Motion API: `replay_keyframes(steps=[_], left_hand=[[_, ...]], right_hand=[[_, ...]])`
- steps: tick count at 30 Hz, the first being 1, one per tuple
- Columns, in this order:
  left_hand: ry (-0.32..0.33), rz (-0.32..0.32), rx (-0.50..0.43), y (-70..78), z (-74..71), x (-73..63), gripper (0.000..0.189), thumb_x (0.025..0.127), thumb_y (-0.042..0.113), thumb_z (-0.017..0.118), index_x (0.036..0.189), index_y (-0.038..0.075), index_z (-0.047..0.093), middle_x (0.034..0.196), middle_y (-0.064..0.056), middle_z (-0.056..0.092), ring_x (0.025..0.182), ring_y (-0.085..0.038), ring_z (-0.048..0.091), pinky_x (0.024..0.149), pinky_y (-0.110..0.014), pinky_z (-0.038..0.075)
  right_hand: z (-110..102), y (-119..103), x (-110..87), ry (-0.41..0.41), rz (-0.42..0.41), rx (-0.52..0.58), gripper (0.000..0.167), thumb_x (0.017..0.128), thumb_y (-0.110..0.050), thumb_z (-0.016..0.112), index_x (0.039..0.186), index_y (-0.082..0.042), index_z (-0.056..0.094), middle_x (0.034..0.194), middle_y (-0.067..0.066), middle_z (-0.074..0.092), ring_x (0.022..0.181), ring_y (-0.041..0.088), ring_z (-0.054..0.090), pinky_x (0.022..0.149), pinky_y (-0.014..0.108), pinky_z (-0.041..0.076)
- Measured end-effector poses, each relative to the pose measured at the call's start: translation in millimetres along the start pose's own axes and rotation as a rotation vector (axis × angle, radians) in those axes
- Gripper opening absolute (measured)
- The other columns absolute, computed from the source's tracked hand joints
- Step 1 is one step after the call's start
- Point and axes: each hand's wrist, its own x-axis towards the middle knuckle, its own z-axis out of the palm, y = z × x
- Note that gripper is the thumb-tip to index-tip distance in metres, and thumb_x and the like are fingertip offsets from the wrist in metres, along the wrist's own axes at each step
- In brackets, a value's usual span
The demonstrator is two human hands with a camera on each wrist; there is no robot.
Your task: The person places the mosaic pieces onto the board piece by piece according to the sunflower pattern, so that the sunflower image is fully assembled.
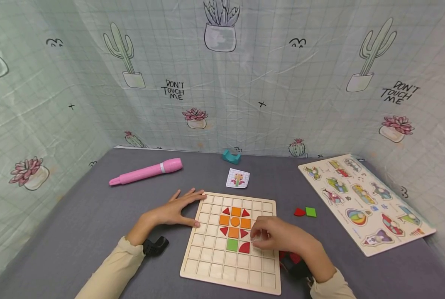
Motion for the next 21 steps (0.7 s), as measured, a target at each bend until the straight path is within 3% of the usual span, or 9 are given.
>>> replay_keyframes(steps=[5, 11, 15, 21], left_hand=[[0.003, 0.0, -0.004, -0.6, -0.6, -0.4, 0.086, 0.082, 0.043, 0.077, 0.152, 0.016, 0.036, 0.161, -0.006, 0.025, 0.15, -0.03, 0.008, 0.115, -0.061, -0.007], [0.002, -0.002, -0.005, -0.9, -0.5, -0.9, 0.086, 0.082, 0.043, 0.077, 0.152, 0.016, 0.036, 0.161, -0.006, 0.025, 0.15, -0.03, 0.008, 0.115, -0.061, -0.006], [0.001, -0.002, 0.0, -0.8, -0.1, -0.8, 0.086, 0.082, 0.043, 0.077, 0.152, 0.016, 0.036, 0.161, -0.006, 0.025, 0.15, -0.03, 0.008, 0.115, -0.061, -0.006], [0.0, -0.001, -0.003, -0.2, 0.3, -0.9, 0.085, 0.082, 0.043, 0.077, 0.152, 0.016, 0.036, 0.161, -0.006, 0.024, 0.15, -0.031, 0.008, 0.115, -0.062, -0.007]], right_hand=[[-13, 8, -9.1, 0.055, 0.017, -0.037, 0.012, 0.092, -0.021, 0.07, 0.098, -0.011, 0.071, 0.092, -0.008, 0.06, 0.072, 0.0, 0.048, 0.061, 0.021, 0.047], [-24, 28, -21.8, 0.196, -0.039, -0.103, 0.007, 0.091, -0.01, 0.07, 0.097, -0.007, 0.07, 0.09, -0.003, 0.061, 0.069, -0.001, 0.051, 0.058, 0.022, 0.049], [-29, 41, -32.2, 0.269, -0.008, -0.146, 0.006, 0.09, -0.008, 0.069, 0.096, -0.008, 0.069, 0.089, -0.007, 0.058, 0.07, -0.003, 0.049, 0.058, 0.022, 0.047], [-35, 61, -46.2, 0.39, -0.007, -0.267, 0.012, 0.083, 0.0, 0.074, 0.091, -0.008, 0.069, 0.086, -0.005, 0.055, 0.067, -0.002, 0.043, 0.054, 0.022, 0.041]])
